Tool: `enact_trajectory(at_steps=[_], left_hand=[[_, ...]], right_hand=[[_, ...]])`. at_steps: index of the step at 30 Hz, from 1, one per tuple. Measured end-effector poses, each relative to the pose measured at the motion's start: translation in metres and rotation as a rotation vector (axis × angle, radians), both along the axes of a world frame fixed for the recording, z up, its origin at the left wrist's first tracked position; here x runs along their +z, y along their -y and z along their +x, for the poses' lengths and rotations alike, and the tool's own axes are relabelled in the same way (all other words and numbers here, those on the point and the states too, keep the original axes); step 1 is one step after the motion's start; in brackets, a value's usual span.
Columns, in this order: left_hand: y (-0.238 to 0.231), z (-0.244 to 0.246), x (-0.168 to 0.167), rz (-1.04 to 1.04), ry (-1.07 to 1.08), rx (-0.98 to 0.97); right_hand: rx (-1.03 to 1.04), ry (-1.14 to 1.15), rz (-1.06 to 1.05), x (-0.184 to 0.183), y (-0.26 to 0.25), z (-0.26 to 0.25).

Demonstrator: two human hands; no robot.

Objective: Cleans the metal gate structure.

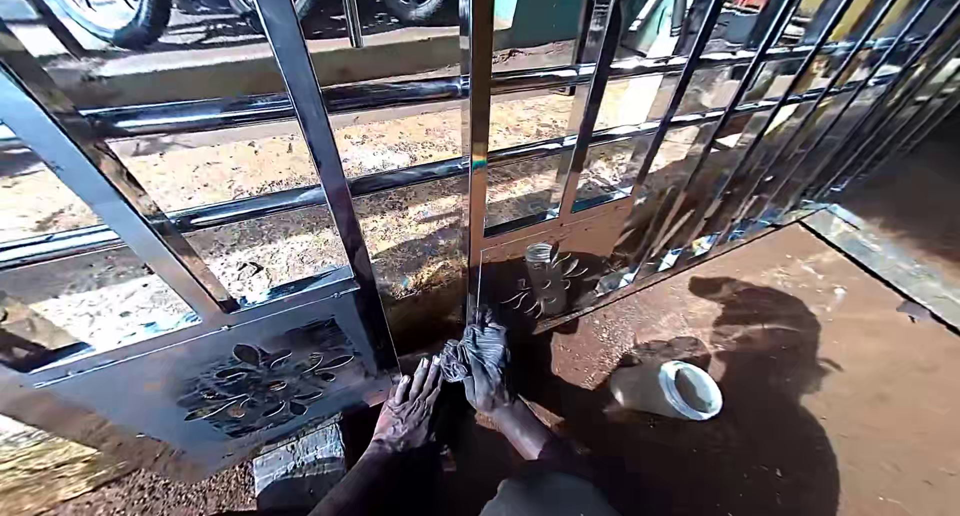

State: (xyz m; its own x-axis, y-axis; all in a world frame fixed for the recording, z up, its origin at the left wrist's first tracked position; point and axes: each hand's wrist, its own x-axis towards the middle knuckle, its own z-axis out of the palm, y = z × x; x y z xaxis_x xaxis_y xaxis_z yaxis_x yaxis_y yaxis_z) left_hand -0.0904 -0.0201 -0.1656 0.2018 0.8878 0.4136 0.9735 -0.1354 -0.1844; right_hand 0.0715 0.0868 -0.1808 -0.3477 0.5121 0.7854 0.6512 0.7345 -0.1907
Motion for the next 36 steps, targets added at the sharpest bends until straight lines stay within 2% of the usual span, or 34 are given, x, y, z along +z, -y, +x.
enact_trajectory(at_steps=[2,4,7,9,11,15,17,19,21,23,26,27,29,30,31,33,35,36], left_hand=[[-0.001,0.001,0.002,0.017,0.019,-0.005],[-0.004,0.000,0.003,0.063,0.031,-0.011],[-0.003,0.001,0.006,0.014,0.046,-0.029],[-0.003,-0.001,-0.002,0.034,0.064,-0.037],[-0.005,-0.004,-0.011,0.063,0.062,-0.037],[-0.007,-0.004,-0.010,0.067,0.071,-0.051],[-0.004,-0.004,-0.005,0.025,0.105,-0.065],[0.002,-0.002,0.006,-0.102,0.201,-0.102],[0.010,0.004,0.029,-0.329,0.458,-0.152],[0.017,0.014,0.053,-0.441,0.731,-0.168],[0.028,0.029,0.086,-0.651,1.180,-0.119],[0.029,0.029,0.094,-0.744,1.217,-0.095],[0.027,0.020,0.109,-1.017,1.040,-0.027],[0.026,0.014,0.114,-1.125,0.885,0.029],[0.026,0.007,0.117,-1.193,0.745,0.098],[0.028,-0.011,0.117,-1.236,0.595,0.284],[0.034,-0.030,0.109,-1.150,0.719,0.490],[0.041,-0.035,0.101,-1.061,0.920,0.568]], right_hand=[[-0.003,0.021,-0.059,0.018,-0.003,0.003],[-0.015,-0.027,0.038,0.069,-0.026,-0.006],[0.033,-0.189,0.185,0.152,-0.072,-0.025],[0.057,-0.250,0.205,0.178,-0.086,-0.038],[0.031,-0.214,0.177,0.159,-0.078,-0.040],[-0.001,-0.068,0.083,0.037,-0.022,-0.005],[0.010,0.019,-0.107,-0.002,0.007,0.025],[0.019,0.032,-0.266,0.009,0.027,0.046],[0.025,-0.062,-0.297,0.038,0.032,0.052],[0.045,-0.227,-0.406,0.073,0.038,0.050],[0.069,-0.364,-0.369,0.106,0.044,0.033],[0.080,-0.328,-0.346,0.116,0.048,0.024],[0.099,-0.118,-0.451,0.135,0.054,0.003],[0.144,0.009,-0.461,0.124,0.051,-0.004],[0.223,0.098,-0.360,0.093,0.043,-0.008],[0.328,0.338,-0.354,0.062,0.037,-0.014],[0.350,0.495,-0.460,0.069,0.033,-0.027],[0.351,0.570,-0.564,0.082,0.030,-0.036]])
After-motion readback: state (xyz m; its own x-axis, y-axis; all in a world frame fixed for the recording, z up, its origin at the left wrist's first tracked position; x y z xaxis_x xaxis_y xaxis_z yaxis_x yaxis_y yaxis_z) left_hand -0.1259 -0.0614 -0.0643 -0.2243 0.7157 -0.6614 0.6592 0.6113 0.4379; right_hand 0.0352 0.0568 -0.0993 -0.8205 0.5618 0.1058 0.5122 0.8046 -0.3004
